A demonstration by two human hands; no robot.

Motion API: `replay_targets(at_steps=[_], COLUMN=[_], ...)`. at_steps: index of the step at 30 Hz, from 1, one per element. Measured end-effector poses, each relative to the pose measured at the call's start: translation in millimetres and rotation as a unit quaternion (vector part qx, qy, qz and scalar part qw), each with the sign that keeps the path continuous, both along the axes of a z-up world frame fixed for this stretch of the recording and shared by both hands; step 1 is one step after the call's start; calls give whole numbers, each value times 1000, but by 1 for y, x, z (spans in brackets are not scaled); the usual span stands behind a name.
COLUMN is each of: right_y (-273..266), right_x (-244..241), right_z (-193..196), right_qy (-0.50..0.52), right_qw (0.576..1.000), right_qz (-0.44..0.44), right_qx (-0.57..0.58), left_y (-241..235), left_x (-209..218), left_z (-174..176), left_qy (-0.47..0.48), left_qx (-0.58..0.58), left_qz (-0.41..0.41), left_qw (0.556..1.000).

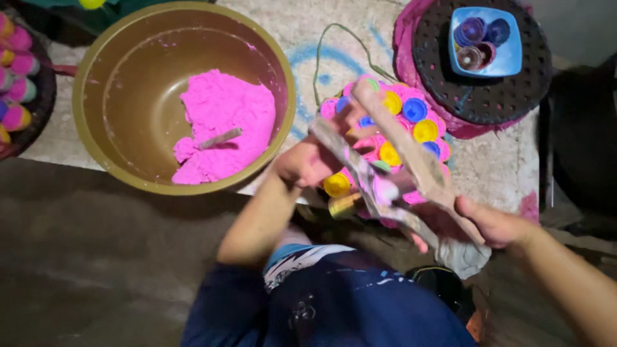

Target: The person scoops pink cake mix into a wooden mold, presses it, and releases the shaped pieces onto a tray. They then place colorful plastic bottle caps on top of the pink pieces in a decorative pattern.

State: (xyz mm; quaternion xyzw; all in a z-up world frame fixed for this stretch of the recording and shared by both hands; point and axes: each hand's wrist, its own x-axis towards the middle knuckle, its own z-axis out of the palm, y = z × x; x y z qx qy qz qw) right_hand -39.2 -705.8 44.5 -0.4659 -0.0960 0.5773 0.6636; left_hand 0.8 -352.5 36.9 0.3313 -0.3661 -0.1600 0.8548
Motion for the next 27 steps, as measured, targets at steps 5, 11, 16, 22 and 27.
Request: replay_targets(at_steps=[5, 11, 16, 22, 27], right_y=[2, 16, 36, 47, 52], right_x=[6, 41, 45, 38, 36], right_z=[-19, -24, -46, -52, -41], right_qy=[83, 13, -146, -214, -250], right_qw=[992, 944, 919, 881, 865], right_qz=[22, 12, 50, 69, 57], right_qx=[-96, -330, -362, -416, -432], left_y=[-43, -46, -26, -26, -32], left_x=[9, 34, 42, 41, 48], left_z=[-56, -116, -142, -163, -164], left_qy=[210, 291, 278, 290, 276], left_qx=[-316, -352, -362, -382, -402], left_qz=[-54, 53, 63, 40, 30], left_qw=[924, 888, 887, 876, 873])
